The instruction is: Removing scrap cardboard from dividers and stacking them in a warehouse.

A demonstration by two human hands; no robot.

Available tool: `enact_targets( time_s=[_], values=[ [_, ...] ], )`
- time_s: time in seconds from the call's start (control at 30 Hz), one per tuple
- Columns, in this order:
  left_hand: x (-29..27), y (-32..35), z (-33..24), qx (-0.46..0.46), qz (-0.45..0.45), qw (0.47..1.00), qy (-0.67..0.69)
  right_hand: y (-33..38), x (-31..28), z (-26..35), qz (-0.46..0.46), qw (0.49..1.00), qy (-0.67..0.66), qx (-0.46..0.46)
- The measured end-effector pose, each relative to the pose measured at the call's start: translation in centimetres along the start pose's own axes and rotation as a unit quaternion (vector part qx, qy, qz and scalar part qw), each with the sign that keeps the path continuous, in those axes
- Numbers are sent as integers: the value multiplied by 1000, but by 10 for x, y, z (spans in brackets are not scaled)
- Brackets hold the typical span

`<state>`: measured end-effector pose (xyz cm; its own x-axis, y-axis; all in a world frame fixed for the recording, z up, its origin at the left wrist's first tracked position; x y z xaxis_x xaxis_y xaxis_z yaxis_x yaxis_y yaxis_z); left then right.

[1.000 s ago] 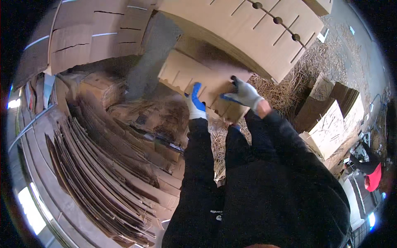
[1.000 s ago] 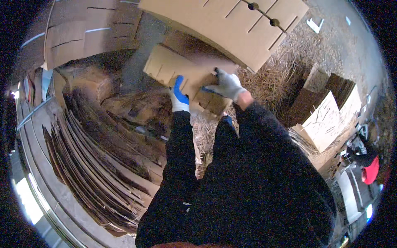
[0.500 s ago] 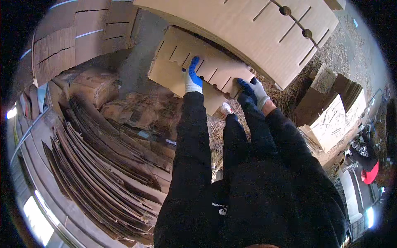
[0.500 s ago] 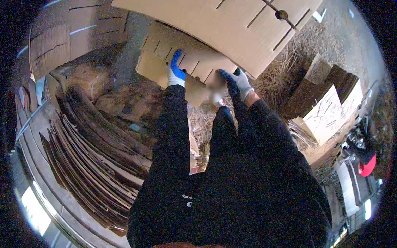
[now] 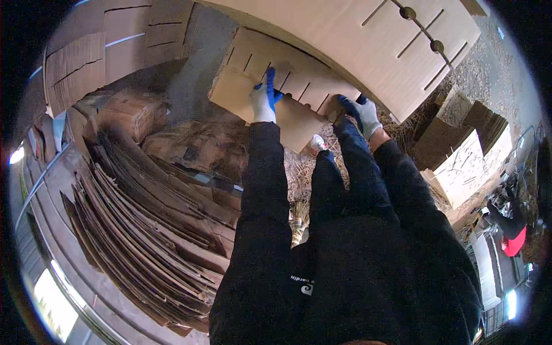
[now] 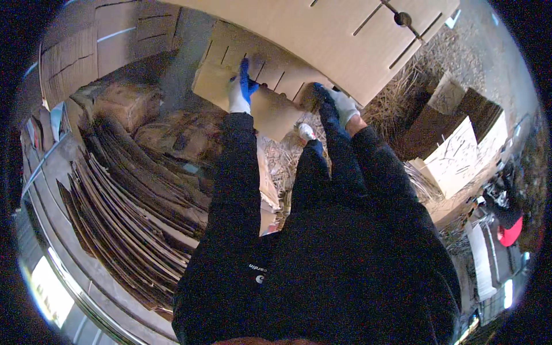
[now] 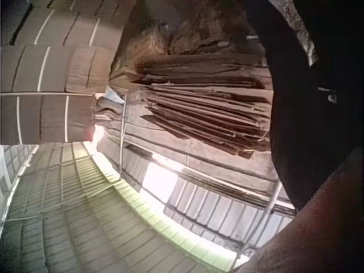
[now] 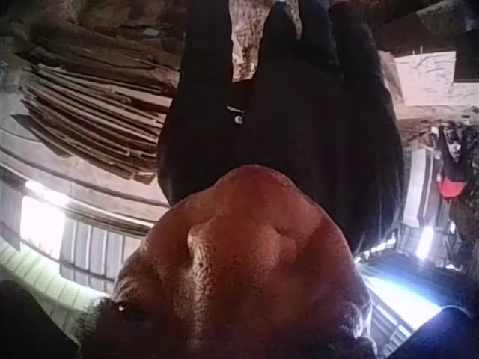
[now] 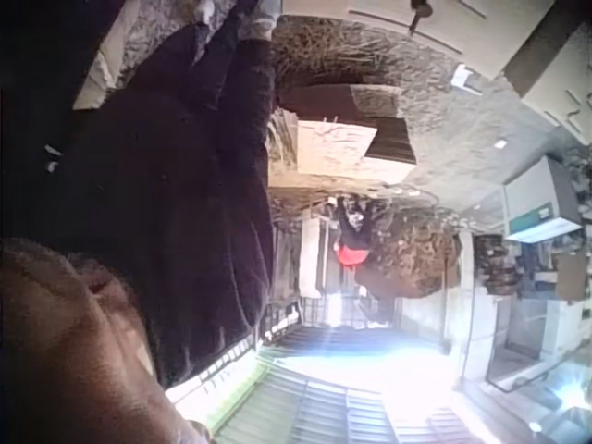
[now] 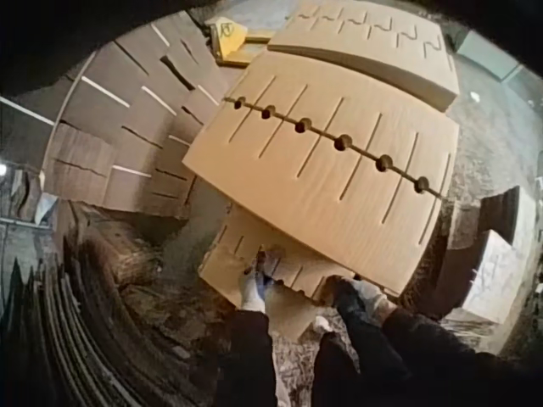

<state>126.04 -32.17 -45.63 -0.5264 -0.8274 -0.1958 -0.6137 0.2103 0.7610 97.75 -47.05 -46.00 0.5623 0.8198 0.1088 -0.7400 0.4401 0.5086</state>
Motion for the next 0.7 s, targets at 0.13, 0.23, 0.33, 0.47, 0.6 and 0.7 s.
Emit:
enact_targets(
  time_s=[0.13, 0.23, 0.33, 0.47, 0.6, 0.7],
  values=[
    [4, 37, -9, 47, -4, 998, -33, 0, -1, -13, -87, 994, 67, 8],
    [7, 43, -3, 108, -90, 977, -162, 1, 0, -18, -141, 988, 11, 62],
    [18, 45, -5, 118, -80, 981, -134, -6, -7, -26, -127, 986, 48, 94],
    [4, 41, -2, 126, -145, 932, -306, -19, -10, -2, -64, 945, 303, 107],
    [14, 47, -5, 230, -161, 939, -197, -36, -28, -59, -45, 977, 206, 30],
    [16, 54, 5, 170, -112, 970, -136, -44, -48, -90, -43, 987, 140, 66]
  ],
)
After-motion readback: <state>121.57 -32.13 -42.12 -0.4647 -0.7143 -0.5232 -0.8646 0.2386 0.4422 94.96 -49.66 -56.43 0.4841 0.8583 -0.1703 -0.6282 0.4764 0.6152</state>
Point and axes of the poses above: each hand's wrist, its own y-axis away from the middle knuckle, its own x-axis out of the palm, z = x × y, the point moved 6 cm from there along -y, towards the middle knuckle, and after that the axes turned 6 degrees about z, right-handed, at the moved point
